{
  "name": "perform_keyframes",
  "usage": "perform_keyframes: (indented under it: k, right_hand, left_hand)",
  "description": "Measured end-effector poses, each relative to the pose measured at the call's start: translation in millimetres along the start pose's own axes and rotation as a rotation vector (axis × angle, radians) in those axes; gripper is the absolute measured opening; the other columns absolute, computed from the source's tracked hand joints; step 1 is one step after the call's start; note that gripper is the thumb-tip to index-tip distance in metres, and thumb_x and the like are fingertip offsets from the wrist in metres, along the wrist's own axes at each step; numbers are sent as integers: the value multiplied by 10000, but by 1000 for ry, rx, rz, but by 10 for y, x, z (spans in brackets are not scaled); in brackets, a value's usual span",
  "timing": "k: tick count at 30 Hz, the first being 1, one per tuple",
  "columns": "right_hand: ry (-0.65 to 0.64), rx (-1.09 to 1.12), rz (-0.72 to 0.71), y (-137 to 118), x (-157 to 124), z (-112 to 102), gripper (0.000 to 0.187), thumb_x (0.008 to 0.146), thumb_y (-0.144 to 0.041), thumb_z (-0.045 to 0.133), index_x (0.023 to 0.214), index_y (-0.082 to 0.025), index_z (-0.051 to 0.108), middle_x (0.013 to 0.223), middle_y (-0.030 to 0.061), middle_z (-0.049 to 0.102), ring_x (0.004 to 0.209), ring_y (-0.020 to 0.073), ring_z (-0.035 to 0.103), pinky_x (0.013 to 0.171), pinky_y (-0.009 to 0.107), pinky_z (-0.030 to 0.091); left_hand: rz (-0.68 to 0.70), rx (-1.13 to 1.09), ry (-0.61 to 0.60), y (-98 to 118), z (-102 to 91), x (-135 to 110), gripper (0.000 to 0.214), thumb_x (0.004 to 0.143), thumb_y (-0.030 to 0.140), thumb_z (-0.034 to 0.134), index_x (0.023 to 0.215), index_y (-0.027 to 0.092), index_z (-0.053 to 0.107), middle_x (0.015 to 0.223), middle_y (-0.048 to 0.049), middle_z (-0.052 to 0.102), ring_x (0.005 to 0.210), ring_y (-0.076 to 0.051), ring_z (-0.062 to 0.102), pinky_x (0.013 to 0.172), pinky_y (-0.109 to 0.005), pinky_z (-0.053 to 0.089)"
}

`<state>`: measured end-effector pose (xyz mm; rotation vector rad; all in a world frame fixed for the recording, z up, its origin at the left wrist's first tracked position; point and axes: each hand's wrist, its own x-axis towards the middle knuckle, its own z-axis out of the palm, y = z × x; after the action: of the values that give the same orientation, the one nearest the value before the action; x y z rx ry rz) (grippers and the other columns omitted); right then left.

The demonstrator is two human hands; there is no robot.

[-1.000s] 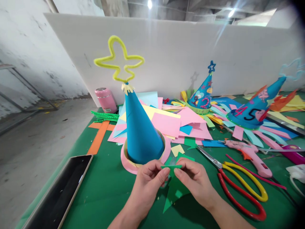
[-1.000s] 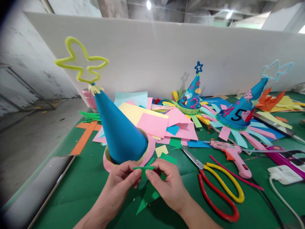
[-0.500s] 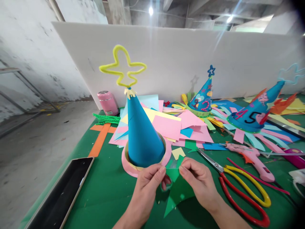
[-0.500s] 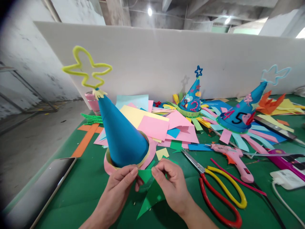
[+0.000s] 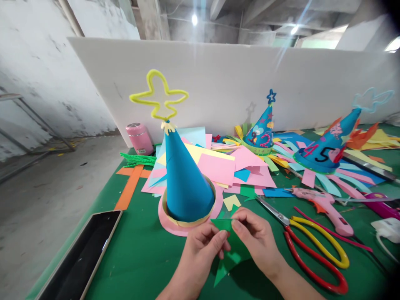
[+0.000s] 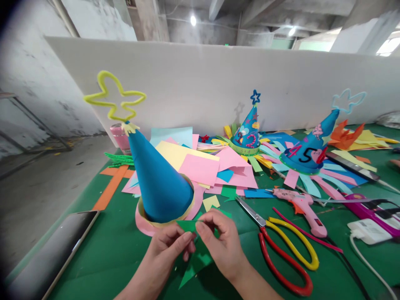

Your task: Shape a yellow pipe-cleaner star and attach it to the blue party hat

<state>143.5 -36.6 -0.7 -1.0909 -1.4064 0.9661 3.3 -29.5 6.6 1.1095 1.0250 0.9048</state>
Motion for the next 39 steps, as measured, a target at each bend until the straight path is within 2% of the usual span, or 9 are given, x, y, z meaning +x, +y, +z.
perform_keyframes:
  k: [3,5,9,16,20,22,28,39]
  right_hand:
    - [-112,154,97,4,-19,36,82,803,-269,526,792,-188,525,680,-13,478,553,120,505,511,245,391]
    - [-142,222,99,2,-26,51,116,808,-262,517,722,-188,498,635,-25,472,527,116,510,502,242,396]
    - [-65,128,13,-2,-17,42,206,791,-230,538,598,-176,490,571,-31,446,531,107,443,497,231,354]
    - [-56,-5,-45,-8,-2,12,203,791,-208,533,590,-178,526,546,-25,482,526,112,434,499,237,340]
    - [-58,-64,-90,-8,-21,0,166,781,-203,535,616,-184,527,575,-17,474,552,126,445,518,252,355]
    - [-68,-83,-88,-4,-27,-4,158,779,-204,538,624,-184,512,584,-20,450,552,124,432,515,250,348]
    - [-96,-39,-47,3,-22,6,193,790,-226,520,613,-188,456,582,-29,403,546,118,384,505,247,320]
    - [-92,9,-22,8,-9,-5,179,775,-214,525,616,-190,446,585,-30,416,532,112,382,493,244,315]
  left_hand:
    - [2,-30,-11,14,-6,4,267,682,338,635,522,137,564,489,2,553,459,-92,440,474,-216,327]
    - [-1,-25,-30,15,-8,1,267,678,339,637,523,134,565,487,2,545,458,-93,438,465,-217,323]
    - [-11,-2,-45,2,-12,-11,265,682,339,633,529,134,563,493,-4,554,451,-93,437,458,-217,319]
    - [28,28,-31,-22,-12,-9,288,737,354,574,546,139,565,506,1,540,470,-98,455,481,-223,343]
    - [85,37,42,-18,-24,3,219,705,333,615,597,144,591,516,21,508,495,-99,446,483,-218,352]
    - [100,-23,65,-4,-34,6,172,666,311,657,638,153,594,541,34,498,502,-92,437,478,-212,357]
    - [15,-117,-4,35,-66,-5,201,682,299,647,580,148,561,491,32,496,462,-80,420,447,-203,335]
    - [26,-116,-47,10,-120,25,281,796,322,495,620,140,617,581,-33,591,548,-139,515,539,-246,411]
